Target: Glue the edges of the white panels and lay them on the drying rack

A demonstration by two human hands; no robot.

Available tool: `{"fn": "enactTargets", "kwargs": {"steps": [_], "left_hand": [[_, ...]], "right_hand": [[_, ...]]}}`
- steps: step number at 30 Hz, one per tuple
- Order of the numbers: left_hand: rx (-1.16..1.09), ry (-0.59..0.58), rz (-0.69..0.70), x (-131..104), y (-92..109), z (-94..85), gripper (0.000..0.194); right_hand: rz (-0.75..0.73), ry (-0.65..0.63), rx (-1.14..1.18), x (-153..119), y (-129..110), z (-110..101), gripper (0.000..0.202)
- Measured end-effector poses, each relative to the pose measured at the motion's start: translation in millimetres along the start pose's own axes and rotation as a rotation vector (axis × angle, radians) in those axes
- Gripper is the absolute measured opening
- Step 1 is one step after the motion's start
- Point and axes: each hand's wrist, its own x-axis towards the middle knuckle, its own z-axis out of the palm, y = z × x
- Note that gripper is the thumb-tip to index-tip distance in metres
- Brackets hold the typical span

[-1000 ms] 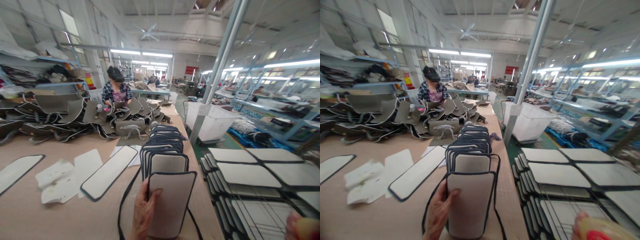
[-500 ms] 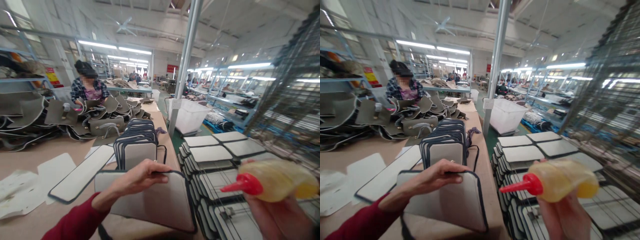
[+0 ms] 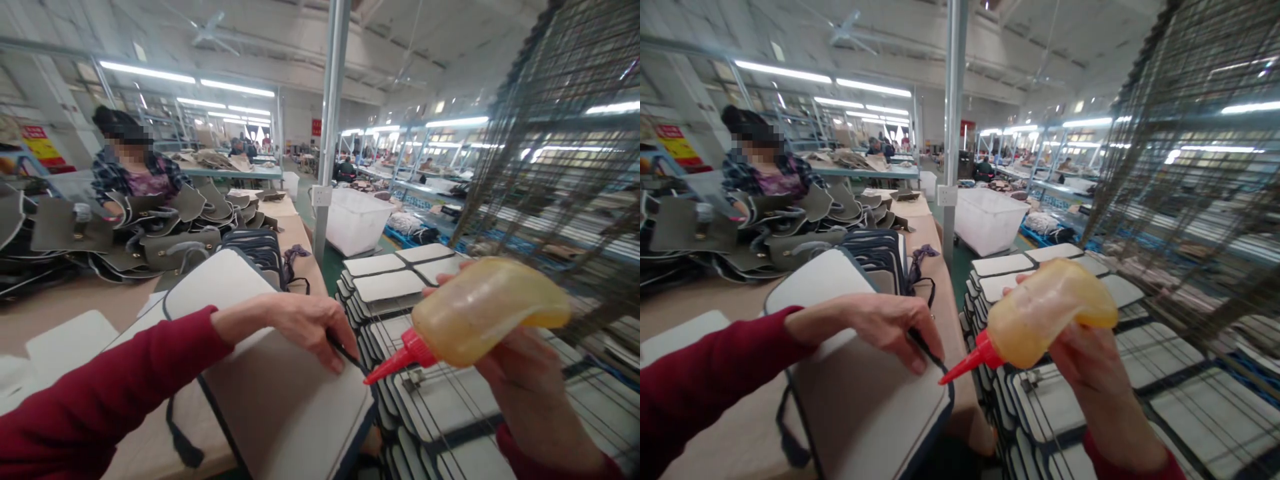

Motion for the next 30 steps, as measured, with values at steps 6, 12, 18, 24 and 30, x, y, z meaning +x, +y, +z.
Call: {"fn": "enactTargets", "kwargs": {"steps": [6, 12, 18, 24, 30], "left_hand": [[-0.078, -0.082, -0.044, 4, 3, -3.0, 0.022], [-0.079, -0.104, -0.078, 1, 6, -6.4, 0.023], [-0.109, -0.090, -0.062, -7, 3, -10.3, 0.022], [-0.110, -0.055, -0.028, -16, -6, -14.5, 0.021], [-0.088, -0.075, -0.018, -23, -22, -18.9, 0.031]], "right_hand": [[0.045, -0.009, 0.026, 6, 7, -1, 0.053], [0.068, 0.055, 0.008, 14, 16, 0, 0.061], [0.086, -0.023, 0.038, 19, 24, 0, 0.055], [0.039, -0.052, 0.038, 18, 25, 9, 0.047], [0.006, -0.075, 0.078, 16, 43, -4, 0.045]]}}
